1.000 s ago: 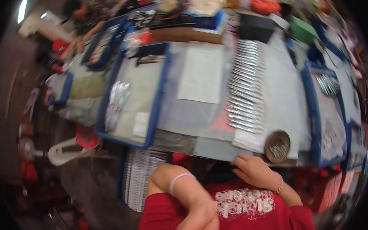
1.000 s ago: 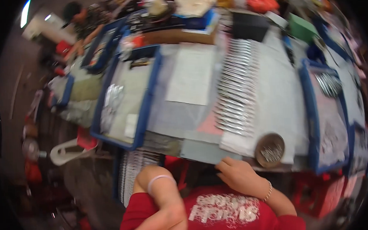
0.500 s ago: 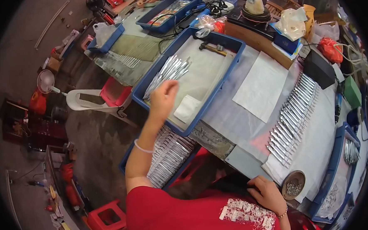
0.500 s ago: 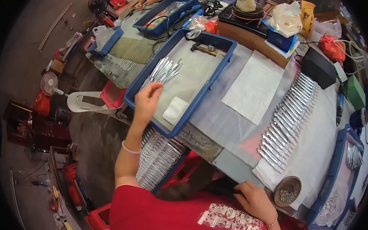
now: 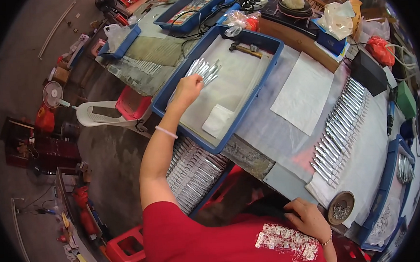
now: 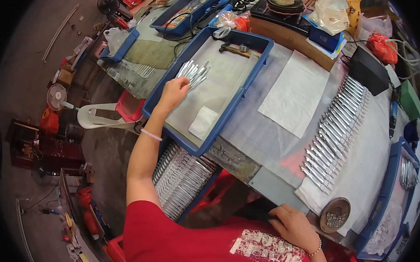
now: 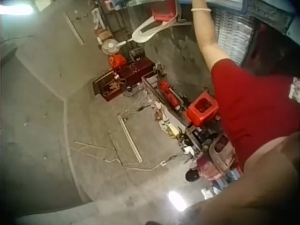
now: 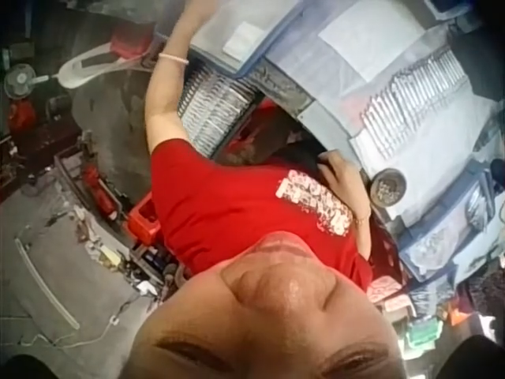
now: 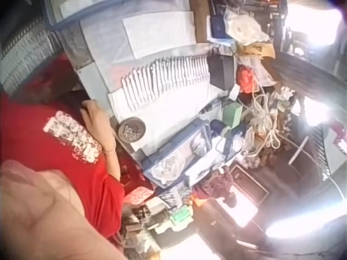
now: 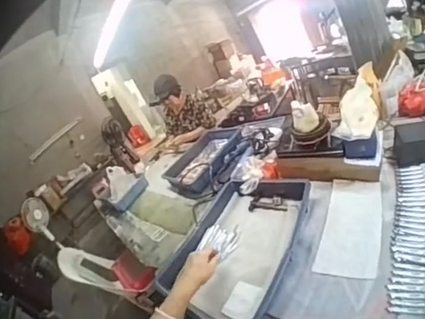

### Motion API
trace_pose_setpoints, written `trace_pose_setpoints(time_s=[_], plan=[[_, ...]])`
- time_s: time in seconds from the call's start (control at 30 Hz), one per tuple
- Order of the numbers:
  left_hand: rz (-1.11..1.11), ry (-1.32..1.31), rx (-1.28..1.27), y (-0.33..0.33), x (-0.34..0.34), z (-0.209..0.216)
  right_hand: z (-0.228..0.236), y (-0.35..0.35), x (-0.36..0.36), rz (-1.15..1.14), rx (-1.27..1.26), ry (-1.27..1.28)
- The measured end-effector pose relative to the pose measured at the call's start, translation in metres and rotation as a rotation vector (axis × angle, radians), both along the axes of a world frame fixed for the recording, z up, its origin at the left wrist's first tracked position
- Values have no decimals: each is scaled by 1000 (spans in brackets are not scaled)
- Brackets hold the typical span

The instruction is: Assembling metal components and plastic bases into hardware tools at a manufacturing workbench.

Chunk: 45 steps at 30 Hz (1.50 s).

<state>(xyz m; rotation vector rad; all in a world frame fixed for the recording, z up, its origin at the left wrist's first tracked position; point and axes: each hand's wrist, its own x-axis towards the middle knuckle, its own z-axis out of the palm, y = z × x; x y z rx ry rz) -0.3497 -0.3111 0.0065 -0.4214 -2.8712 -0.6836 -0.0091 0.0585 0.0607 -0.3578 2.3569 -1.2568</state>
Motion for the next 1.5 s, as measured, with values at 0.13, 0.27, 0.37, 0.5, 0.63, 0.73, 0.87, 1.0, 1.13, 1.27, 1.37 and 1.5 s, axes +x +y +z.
trace_pose_setpoints(time_s=[0.13, 0.27, 0.37, 0.5, 0.63, 0.73, 0.87, 1.0, 1.13, 1.27, 1.37, 1.5], plan=[[84, -53, -393, 23, -28, -24, 3, -1, 3, -34, 1, -15], [137, 4, -542, 49, -30, -25, -2, 3, 6, -67, 15, -19], [160, 63, -526, 48, -33, -27, -4, 4, 7, -40, 7, -19], [164, -54, -547, 52, -42, -21, -7, 3, 3, 11, 2, 4], [159, 50, -678, 59, -31, -27, -10, 2, 2, 18, -9, 14], [215, 74, -681, 67, -28, -40, -11, 3, 4, 17, 9, 10], [279, 30, -589, 65, -33, -37, -12, 6, 8, 24, 8, 6], [289, -33, -483, 67, -36, -27, -14, 6, 9, 19, 11, 25], [254, -212, -449, 62, -42, -20, -17, 4, 9, 34, 6, 36], [272, -1, -580, 57, -40, -43, -21, 4, 10, 47, -5, 42], [228, 53, -621, 68, -38, -44, -25, 4, 10, 45, 28, 49], [151, 44, -636, 70, -40, -42, -25, 4, 11, 44, 59, 74]])
